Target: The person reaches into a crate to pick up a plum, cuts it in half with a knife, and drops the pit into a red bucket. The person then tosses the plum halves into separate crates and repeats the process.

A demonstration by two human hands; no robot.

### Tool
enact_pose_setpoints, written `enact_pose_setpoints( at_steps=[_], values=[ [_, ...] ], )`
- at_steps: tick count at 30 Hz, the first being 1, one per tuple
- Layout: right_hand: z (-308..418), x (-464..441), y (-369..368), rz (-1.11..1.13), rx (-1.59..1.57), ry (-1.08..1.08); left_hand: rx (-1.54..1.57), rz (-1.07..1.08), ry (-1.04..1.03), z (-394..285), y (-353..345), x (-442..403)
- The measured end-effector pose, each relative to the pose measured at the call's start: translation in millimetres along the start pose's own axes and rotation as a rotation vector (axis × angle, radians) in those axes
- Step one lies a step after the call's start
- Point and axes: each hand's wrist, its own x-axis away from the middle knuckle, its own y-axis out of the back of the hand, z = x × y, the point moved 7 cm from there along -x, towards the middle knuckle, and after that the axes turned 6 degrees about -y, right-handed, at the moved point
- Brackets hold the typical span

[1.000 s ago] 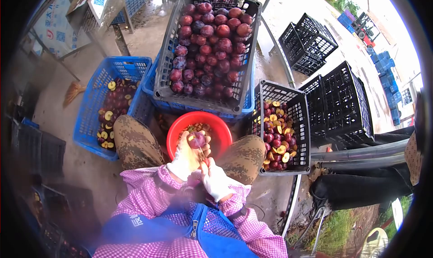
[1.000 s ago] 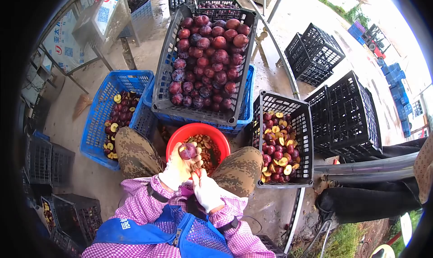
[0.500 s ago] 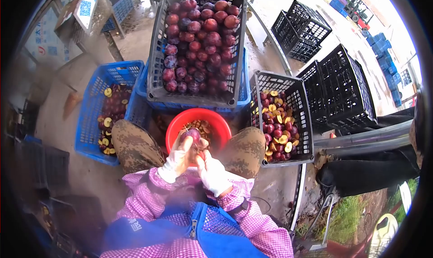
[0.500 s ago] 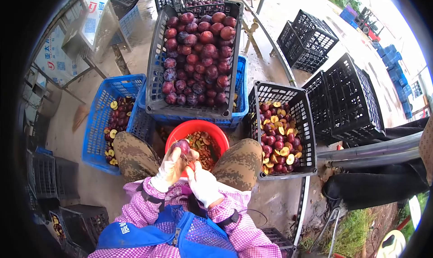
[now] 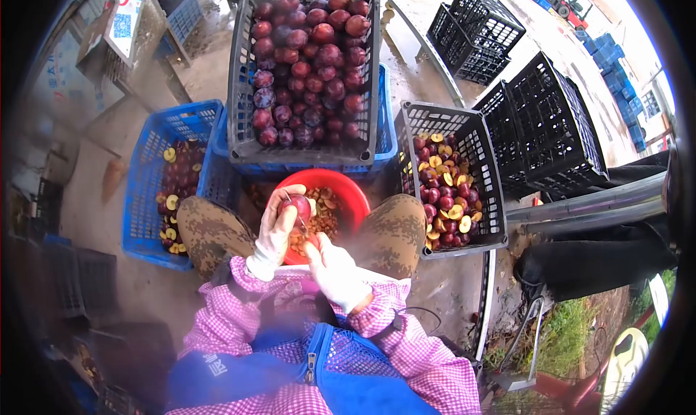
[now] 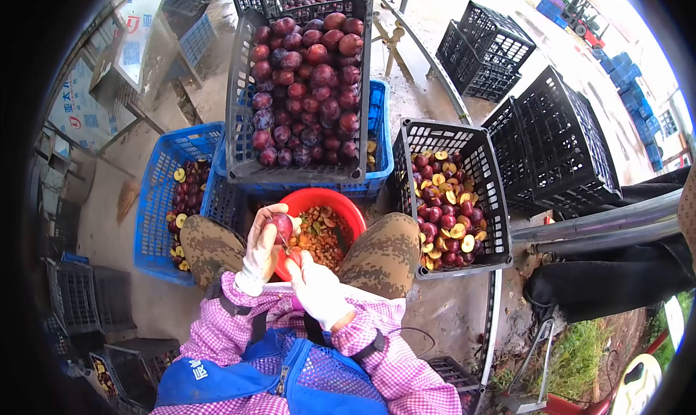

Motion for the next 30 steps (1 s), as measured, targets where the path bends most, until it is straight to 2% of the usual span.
enact_pose_setpoints(
  at_steps=[2,4,5,7,8,9,12,13,15,16,18,19,21,22,23,25,26,27,29,30],
  values=[
    [-3.5,-11.0,-6.0,-0.021,0.068,0.013,0.096,0.009,0.010,12.5,-2.1,-2.3],
    [-9.2,-14.6,-7.9,-0.028,0.105,0.016,0.638,-0.087,0.252,34.3,-7.7,1.3],
    [-7.6,-13.8,-5.8,-0.031,0.099,0.012,0.633,-0.084,0.258,33.1,-6.3,1.2],
    [-1.8,-9.4,3.3,-0.074,-0.064,0.050,-0.059,-0.005,-0.025,10.2,3.3,-1.7],
    [-2.8,-9.2,3.7,-0.078,-0.063,0.051,-0.632,0.006,-0.194,-3.4,7.1,-6.0],
    [-3.0,-8.8,1.1,-0.063,-0.096,0.062,-0.631,0.009,-0.202,-4.8,7.8,-7.1],
    [-1.2,-8.9,-5.6,-0.097,-0.064,0.092,-0.345,-0.013,-0.226,-10.8,4.0,-5.0],
    [-0.5,-9.0,-5.5,-0.144,0.005,0.095,-0.215,-0.060,-0.082,-3.2,3.3,-3.7],
    [0.9,-13.1,-6.9,-0.113,0.057,0.032,0.203,-0.112,0.030,18.6,-0.9,-2.1],
    [-2.2,-15.4,-8.7,-0.154,0.106,0.050,0.203,-0.111,0.032,20.0,1.5,-2.8],
    [-7.4,-13.5,-8.7,-0.167,0.166,0.037,0.422,-0.035,0.069,18.6,4.4,-10.9],
    [-13.4,-8.9,-9.6,-0.170,0.167,0.043,0.466,0.013,0.011,11.2,8.2,-18.6],
    [-19.5,0.4,-2.4,-0.268,0.051,0.130,0.477,-0.147,-0.012,-10.8,29.0,-32.1],
    [-28.3,0.3,2.1,-0.243,-0.081,0.027,0.408,-0.045,-0.205,-28.1,30.3,-33.5],
    [-27.0,-4.8,13.6,-0.294,-0.194,0.001,0.246,-0.005,-0.220,-38.6,23.8,-35.8],
    [-19.9,-22.3,27.0,-0.431,-0.467,0.085,0.080,-0.089,0.001,-24.2,10.8,-27.5],
    [-9.2,-30.3,36.1,-0.490,-0.558,0.147,-0.042,-0.082,0.011,-15.6,-0.3,-17.6],
    [-1.1,-36.7,39.8,-0.486,-0.559,0.159,-0.185,-0.040,0.048,-3.8,-6.0,-6.8],
    [9.9,-45.0,40.4,-0.406,-0.466,0.082,-0.250,-0.028,0.060,13.0,-2.2,9.8],
    [18.5,-41.7,44.2,-0.373,-0.280,0.004,-0.314,-0.015,0.085,24.3,-0.8,19.0]
  ],
)
